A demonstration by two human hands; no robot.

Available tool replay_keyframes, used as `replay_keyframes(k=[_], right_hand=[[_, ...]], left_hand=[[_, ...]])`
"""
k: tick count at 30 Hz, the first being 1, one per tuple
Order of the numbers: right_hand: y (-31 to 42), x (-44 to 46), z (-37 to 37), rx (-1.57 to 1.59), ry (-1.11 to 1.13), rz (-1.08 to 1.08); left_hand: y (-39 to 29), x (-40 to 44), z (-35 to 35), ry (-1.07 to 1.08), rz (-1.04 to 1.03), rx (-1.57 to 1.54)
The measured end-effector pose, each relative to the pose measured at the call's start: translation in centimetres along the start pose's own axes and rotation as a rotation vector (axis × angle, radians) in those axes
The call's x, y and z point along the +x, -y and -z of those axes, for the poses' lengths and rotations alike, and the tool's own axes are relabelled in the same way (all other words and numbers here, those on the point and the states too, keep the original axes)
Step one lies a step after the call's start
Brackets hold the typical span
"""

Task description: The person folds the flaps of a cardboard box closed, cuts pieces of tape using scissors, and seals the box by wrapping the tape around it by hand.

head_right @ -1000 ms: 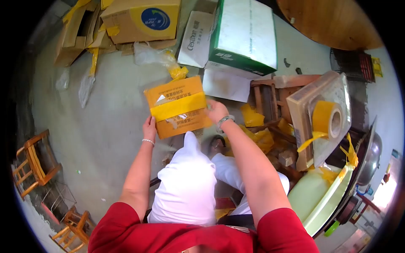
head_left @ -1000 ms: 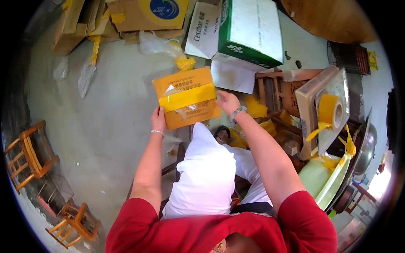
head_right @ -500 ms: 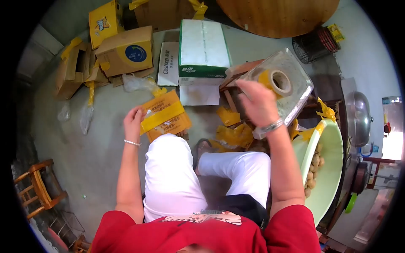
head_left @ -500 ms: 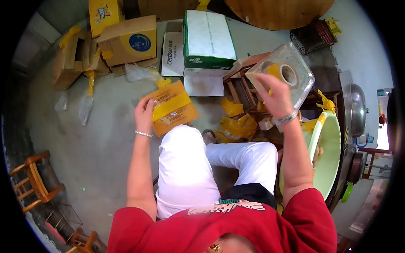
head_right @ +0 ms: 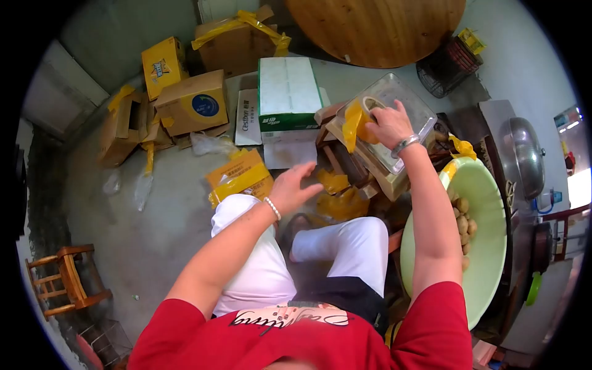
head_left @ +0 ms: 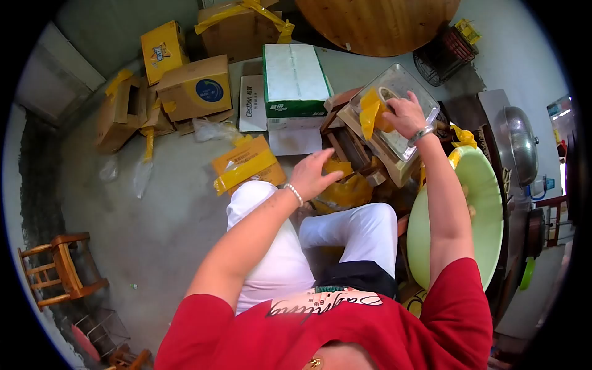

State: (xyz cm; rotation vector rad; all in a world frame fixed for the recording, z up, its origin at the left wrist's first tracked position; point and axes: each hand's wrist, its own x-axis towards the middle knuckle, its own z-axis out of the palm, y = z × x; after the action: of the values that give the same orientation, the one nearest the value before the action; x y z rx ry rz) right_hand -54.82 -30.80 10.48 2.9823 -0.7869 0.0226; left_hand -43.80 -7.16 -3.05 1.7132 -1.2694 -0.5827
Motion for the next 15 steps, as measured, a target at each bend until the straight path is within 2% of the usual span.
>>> replay_keyframes(k=[3,4,8,12,15], right_hand=[[3.6,-1.8,3.5,0.223,-0.101,0.032],[4.7,-2.2,3.8,0.257,-0.148,0.075],[9.0,-3.8,2.5,0.409,-0.147,-0.039],[11.4,-4.5,0.6,0.398,-0.055,-0.035],[12.1,-4.7,0.6,0.346,0.037,-0.010]], left_hand=[[-0.7,1.1,1.0,-0.191,0.032,-0.221],[-1.3,1.1,1.5,-0.234,-0.001,-0.223],[-2.5,0.6,1.5,-0.419,-0.202,-0.146],[-1.7,-0.5,2.6,-0.385,-0.183,-0.153],[-0.7,-0.4,2.9,-0.441,-0.133,-0.589]])
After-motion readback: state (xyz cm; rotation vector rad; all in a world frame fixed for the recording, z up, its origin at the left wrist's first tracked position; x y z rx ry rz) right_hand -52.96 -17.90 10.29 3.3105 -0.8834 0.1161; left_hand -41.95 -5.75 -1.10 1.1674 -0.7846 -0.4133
